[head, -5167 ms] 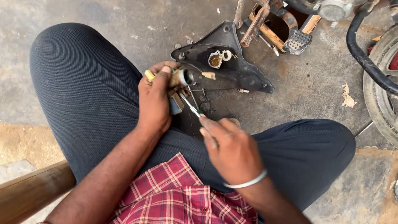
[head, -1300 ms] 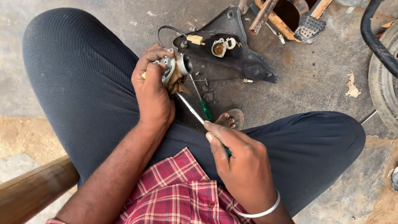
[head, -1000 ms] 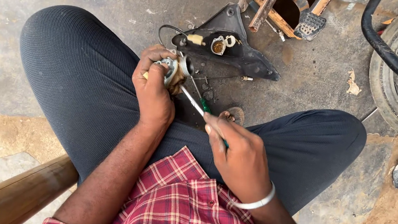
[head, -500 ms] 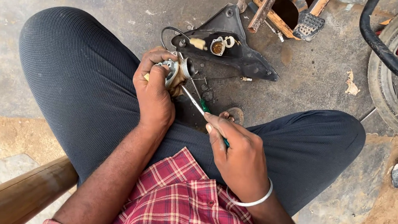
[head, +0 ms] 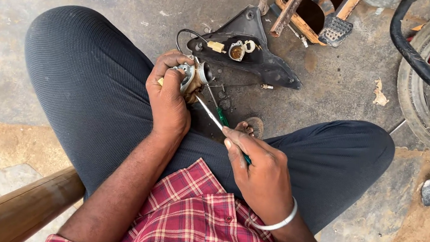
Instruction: Cleaning and inspecting a motorcycle carburetor using a thin wire and a screwdriver.
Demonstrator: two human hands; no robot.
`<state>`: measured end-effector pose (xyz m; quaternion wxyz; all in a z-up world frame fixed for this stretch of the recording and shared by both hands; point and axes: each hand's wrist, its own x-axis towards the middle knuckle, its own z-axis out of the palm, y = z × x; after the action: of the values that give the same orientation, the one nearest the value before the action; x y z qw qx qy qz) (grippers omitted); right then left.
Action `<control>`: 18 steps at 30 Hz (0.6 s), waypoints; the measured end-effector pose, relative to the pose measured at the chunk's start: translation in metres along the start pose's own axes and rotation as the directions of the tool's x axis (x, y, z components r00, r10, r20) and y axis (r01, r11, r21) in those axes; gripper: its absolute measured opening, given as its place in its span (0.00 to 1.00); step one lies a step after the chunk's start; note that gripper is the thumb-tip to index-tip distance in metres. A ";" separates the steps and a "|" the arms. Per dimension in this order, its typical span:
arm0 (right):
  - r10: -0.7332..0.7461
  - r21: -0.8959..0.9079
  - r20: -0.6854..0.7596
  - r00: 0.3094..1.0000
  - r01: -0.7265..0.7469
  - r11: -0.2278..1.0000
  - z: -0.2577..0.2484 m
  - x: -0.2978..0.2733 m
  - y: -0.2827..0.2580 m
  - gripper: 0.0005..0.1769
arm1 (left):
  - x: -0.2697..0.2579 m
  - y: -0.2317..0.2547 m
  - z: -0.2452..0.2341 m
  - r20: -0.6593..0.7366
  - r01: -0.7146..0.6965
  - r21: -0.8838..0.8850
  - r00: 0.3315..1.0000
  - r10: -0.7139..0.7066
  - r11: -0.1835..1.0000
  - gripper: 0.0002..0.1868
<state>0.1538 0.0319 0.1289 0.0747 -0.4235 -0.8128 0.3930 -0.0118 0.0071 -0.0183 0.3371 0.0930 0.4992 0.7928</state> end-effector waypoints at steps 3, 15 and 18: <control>-0.134 -0.043 -0.064 0.989 0.131 0.990 0.003 0.001 0.005 0.12 | 0.000 0.007 0.005 -0.021 0.108 -0.055 0.994 -0.109 0.993 0.13; -0.070 0.013 -0.027 0.997 0.070 0.997 0.003 -0.003 0.002 0.13 | 0.000 -0.003 -0.002 0.002 -0.007 0.008 1.000 0.007 1.000 0.13; -0.078 -0.017 -0.044 0.996 0.077 0.997 0.004 -0.004 0.004 0.12 | -0.003 -0.007 -0.005 0.049 -0.068 0.032 0.997 0.066 0.997 0.13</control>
<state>0.1571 0.0283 0.1242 0.1047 -0.4011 -0.8297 0.3739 -0.0091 0.0039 -0.0260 0.3206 0.1341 0.5008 0.7928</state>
